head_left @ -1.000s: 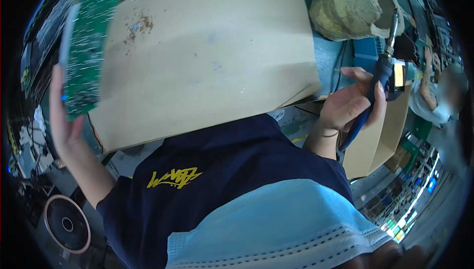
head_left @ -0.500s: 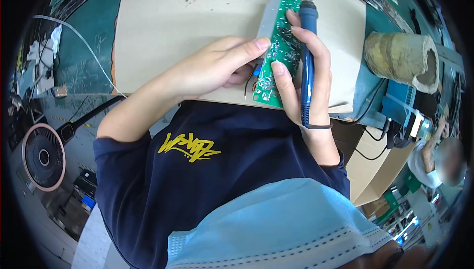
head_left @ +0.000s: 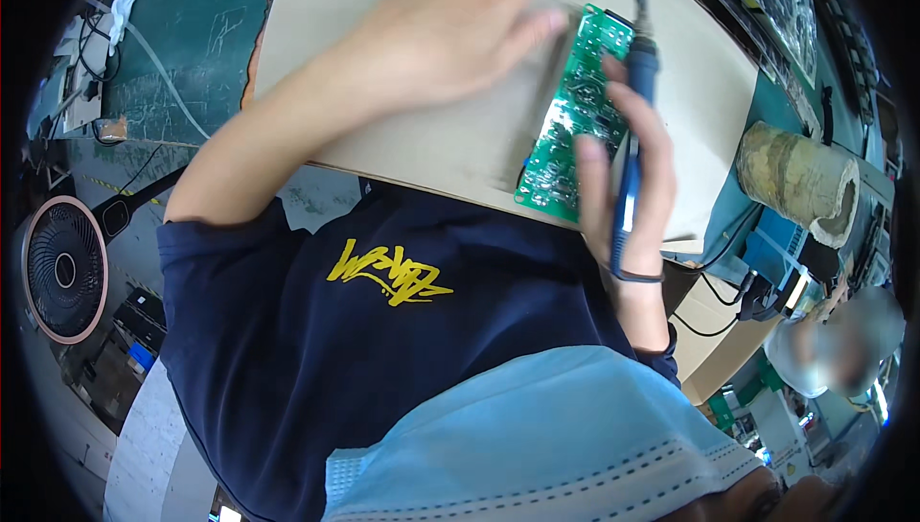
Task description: Soldering electronic components onto a printed circuit board.
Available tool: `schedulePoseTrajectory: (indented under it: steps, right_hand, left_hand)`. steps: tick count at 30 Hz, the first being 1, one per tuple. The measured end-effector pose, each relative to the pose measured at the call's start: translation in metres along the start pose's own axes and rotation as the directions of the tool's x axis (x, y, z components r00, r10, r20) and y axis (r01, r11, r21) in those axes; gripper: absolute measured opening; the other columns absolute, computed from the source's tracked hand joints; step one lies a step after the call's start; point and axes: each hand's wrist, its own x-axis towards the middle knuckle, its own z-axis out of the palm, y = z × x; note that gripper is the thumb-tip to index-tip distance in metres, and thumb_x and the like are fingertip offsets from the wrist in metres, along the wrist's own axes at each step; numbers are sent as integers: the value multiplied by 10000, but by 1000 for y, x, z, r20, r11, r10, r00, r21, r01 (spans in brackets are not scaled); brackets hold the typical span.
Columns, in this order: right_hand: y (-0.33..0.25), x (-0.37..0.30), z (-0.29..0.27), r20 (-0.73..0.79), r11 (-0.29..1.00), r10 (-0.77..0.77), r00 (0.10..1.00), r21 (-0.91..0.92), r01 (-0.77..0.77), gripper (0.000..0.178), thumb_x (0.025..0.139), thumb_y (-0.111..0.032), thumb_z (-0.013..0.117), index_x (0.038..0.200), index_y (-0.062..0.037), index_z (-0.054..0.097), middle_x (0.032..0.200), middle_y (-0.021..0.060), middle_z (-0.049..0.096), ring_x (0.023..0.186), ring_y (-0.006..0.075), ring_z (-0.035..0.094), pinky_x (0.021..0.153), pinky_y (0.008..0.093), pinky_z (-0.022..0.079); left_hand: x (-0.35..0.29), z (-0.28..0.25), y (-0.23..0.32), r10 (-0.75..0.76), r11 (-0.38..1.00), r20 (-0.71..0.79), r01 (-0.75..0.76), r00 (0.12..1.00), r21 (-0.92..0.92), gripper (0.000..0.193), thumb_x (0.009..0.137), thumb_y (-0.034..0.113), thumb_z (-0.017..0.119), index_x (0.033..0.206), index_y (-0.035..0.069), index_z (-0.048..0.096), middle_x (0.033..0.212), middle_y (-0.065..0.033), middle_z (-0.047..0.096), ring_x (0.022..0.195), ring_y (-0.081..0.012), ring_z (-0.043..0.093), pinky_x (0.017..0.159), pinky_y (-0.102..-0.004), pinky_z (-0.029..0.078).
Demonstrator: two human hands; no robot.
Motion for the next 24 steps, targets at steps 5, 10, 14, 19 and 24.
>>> schedulePoseTrajectory:
  steps: [5, 10, 14, 19, 24]
  right_hand:
    - [-1, 25, -18, -170, 980, 70, 983, 197, -36, 514, 1078, -325, 499, 1422, 57, 502, 1069, 237, 732, 1133, 320, 687, 1083, 450, 443]
    - [-5, 46, -11, -257, 908, 256, 932, 395, -140, 629, 1067, -408, 477, 1321, 163, 551, 903, 282, 711, 776, 215, 681, 770, 313, 508]
    - [-5, 53, 11, -239, 916, 271, 932, 362, -173, 582, 1051, -382, 510, 1248, 159, 601, 936, 273, 712, 688, 158, 630, 642, 240, 459]
    - [-5, 54, 31, -227, 963, 192, 955, 229, -139, 509, 1027, -361, 579, 1193, 117, 637, 1033, 273, 696, 690, 182, 633, 646, 252, 475]
    - [-2, 55, 31, -181, 979, 143, 973, 167, -112, 492, 1013, -380, 591, 1142, 91, 650, 1022, 267, 687, 671, 189, 607, 645, 275, 482]
  left_hand:
    - [27, -10, -63, -88, 939, -76, 57, 993, -338, 424, 1047, 116, 459, 1458, 36, 393, 907, -204, 654, 898, -356, 665, 773, -453, 504]
    - [21, -17, -87, -219, 860, 11, 198, 976, -471, 388, 1049, 69, 430, 1434, 40, 394, 882, -194, 640, 855, -330, 660, 781, -406, 488]
    - [17, -17, -97, -186, 881, -64, 137, 981, -454, 374, 1036, 77, 456, 1405, 13, 458, 922, -207, 667, 844, -300, 660, 794, -403, 491]
    - [24, -18, -107, 23, 987, -153, -47, 988, -155, 235, 989, 73, 506, 1121, -40, 664, 841, -198, 677, 735, -257, 645, 732, -391, 492]
    - [17, -27, -96, -264, 831, 42, 249, 964, -498, 170, 919, 66, 557, 908, -51, 681, 624, -137, 587, 569, -200, 552, 612, -355, 442]
